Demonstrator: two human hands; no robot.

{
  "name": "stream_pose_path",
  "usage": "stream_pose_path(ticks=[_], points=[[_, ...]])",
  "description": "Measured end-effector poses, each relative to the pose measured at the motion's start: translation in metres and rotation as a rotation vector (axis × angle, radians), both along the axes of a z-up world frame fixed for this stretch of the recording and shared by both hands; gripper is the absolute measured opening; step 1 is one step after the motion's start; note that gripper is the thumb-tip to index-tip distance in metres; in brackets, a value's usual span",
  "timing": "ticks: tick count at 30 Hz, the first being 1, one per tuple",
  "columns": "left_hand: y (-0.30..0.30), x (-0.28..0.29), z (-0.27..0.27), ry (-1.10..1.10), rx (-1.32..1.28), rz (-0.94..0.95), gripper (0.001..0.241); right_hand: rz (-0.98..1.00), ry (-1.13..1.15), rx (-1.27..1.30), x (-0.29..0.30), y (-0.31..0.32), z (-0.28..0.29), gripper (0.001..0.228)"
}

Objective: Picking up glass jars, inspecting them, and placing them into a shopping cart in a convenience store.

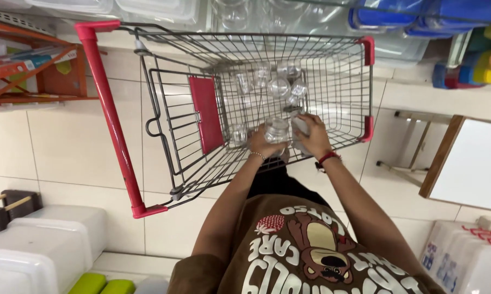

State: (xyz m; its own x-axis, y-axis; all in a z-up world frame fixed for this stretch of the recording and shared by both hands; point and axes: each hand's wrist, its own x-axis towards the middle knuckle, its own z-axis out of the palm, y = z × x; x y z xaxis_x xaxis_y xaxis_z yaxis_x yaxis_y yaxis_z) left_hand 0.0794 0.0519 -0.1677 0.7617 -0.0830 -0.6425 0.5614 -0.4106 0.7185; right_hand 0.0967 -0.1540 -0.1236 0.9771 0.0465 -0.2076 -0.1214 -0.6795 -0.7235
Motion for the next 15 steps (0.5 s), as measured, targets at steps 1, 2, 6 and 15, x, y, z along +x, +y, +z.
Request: stream_pose_path(ticks=[1,2,6,15], points=[[-0.001,-0.002,-0.007,0.012,0.003,-0.006,0.106,-0.006,0.012,0.003,-0.002,-0.005,-0.008,0.041],[-0.002,-0.001,-0.014,-0.015,-0.08,0.014,0.109,0.072,0.011,-0.079,-0.004,-0.01,-0.016,0.049],[-0.008,0.013,-0.008,0.042,-0.27,0.004,0.118,0.268,0.123,0.148,-0.009,-0.024,-0.029,0.062],[-0.041,0.104,0.038,0.036,-0.765,0.059,0.077,-0.034,0.155,0.384,0.039,-0.028,0.127,0.106]])
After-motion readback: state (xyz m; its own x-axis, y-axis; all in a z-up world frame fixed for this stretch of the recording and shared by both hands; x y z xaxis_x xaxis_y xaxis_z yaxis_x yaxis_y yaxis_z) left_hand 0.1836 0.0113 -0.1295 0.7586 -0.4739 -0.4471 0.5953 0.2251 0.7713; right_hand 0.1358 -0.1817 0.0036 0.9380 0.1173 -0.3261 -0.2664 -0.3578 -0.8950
